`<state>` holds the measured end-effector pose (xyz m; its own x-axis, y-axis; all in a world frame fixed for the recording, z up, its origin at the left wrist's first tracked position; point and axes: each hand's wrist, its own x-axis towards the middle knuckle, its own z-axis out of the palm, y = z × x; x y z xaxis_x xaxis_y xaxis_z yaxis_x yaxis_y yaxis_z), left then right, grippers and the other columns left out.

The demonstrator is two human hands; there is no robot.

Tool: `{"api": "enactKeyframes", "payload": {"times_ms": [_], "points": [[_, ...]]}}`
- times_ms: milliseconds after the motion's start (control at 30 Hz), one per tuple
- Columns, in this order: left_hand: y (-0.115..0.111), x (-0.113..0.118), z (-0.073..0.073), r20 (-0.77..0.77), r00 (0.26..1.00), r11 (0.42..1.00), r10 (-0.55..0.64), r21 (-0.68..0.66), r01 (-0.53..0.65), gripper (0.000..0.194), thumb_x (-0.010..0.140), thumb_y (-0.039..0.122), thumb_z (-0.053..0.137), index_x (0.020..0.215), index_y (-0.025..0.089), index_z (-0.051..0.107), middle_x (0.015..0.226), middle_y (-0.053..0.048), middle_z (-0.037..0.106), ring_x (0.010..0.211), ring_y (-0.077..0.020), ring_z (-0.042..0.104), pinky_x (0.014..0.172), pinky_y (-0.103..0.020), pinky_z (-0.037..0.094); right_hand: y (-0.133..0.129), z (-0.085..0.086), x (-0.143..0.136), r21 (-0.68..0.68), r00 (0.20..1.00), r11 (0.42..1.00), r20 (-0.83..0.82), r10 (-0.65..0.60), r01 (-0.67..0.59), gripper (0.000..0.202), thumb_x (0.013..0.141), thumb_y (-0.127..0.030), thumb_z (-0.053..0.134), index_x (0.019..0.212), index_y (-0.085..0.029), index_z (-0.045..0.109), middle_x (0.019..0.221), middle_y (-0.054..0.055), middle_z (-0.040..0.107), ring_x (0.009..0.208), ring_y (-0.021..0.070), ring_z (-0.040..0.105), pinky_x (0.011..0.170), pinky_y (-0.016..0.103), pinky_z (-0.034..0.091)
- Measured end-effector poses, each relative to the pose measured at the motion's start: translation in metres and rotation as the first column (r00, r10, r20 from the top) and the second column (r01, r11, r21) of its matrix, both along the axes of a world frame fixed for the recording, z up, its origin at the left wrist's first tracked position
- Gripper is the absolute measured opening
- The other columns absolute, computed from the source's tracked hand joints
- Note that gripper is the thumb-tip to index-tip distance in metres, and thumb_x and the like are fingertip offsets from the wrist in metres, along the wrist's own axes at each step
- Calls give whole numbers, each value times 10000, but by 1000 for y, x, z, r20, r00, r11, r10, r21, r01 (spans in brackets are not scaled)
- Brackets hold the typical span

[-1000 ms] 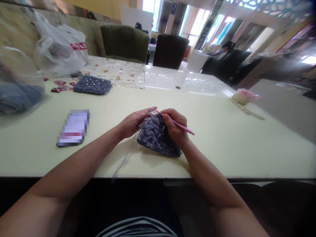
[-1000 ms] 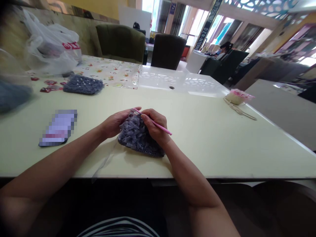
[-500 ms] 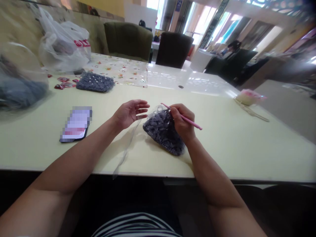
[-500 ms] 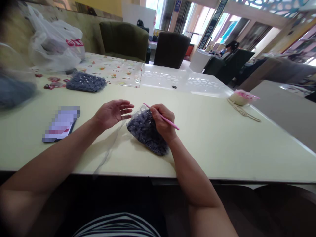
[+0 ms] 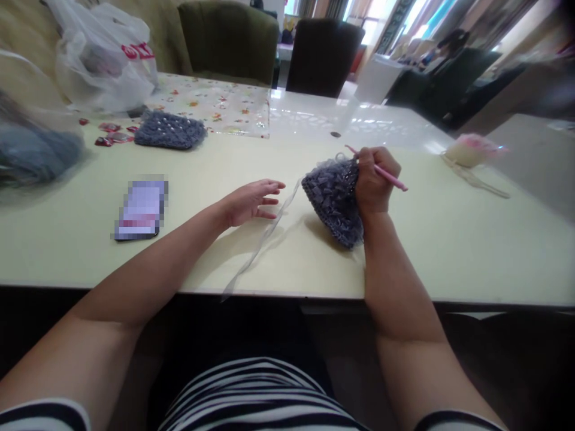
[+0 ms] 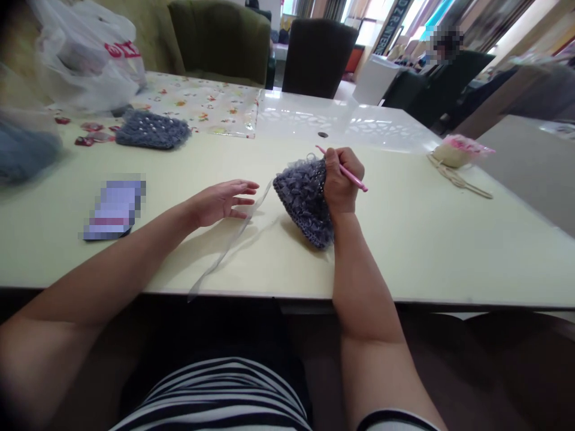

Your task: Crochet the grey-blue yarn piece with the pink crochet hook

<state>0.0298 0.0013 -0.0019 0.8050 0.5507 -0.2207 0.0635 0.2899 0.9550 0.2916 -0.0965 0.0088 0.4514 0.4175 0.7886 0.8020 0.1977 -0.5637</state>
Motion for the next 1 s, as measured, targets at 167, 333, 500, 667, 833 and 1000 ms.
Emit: {"api": "enactKeyframes", "payload": {"times_ms": [167, 333, 500, 667, 833, 1000], "points": [[-32, 0, -8, 20, 988, 980, -153, -128, 154, 359, 871, 423, 634, 1177, 237, 620, 1492, -143, 388, 1224, -325, 505, 800, -439, 600, 1, -4, 26, 9, 991, 994, -74, -110, 111, 373, 1018, -293, 464, 650, -264, 414, 649, -16, 405, 666, 138, 365, 690, 313, 326], [-52, -43, -3, 88, 990, 981, -106, -154, 119, 421, 848, 420, 653, 1243, 274, 626, 1545, -105, 352, 1236, -333, 521, 756, -378, 597, 0, -8, 46, 4, 986, 1000, -164, -7, 8, 370, 1054, -275, 382, 685, -286, 359, 718, 21, 428, 763, 164, 334, 758, 340, 280], [-56, -81, 15, 193, 976, 986, 103, -147, -75, 452, 826, 396, 616, 1261, 275, 634, 1524, -103, 387, 1275, -352, 507, 803, -396, 588, 2, -1, 32, 36, 967, 990, -223, -126, 138, 421, 1009, -168, 469, 616, -272, 359, 634, -38, 346, 658, 125, 311, 706, 317, 276], [-52, -68, 47, 380, 896, 955, 230, 90, -283, 383, 845, 409, 555, 1198, 286, 636, 1418, -87, 511, 1314, -323, 496, 958, -438, 539, 2, 5, 5, 16, 982, 999, -181, -48, 52, 405, 978, -188, 531, 598, -237, 402, 608, -43, 383, 620, 106, 367, 653, 298, 301], [-36, -38, 74, 584, 771, 806, 256, 311, -503, 316, 848, 444, 592, 1147, 347, 624, 1433, -9, 521, 1369, -284, 443, 1061, -420, 470, 1, 6, -13, -13, 961, 980, -198, 191, -198, 354, 958, -283, 559, 622, -203, 480, 601, -40, 405, 609, 107, 379, 606, 285, 324], [-22, -20, 80, 551, 825, 364, 130, 747, -556, 241, 879, 384, 605, 1102, 317, 669, 1404, -2, 544, 1402, -254, 409, 1204, -466, 285, 3, 7, -25, -54, 915, 936, -240, 325, -347, 316, 921, -332, 574, 641, -192, 532, 606, -31, 446, 627, 108, 407, 600, 273, 335]]}}
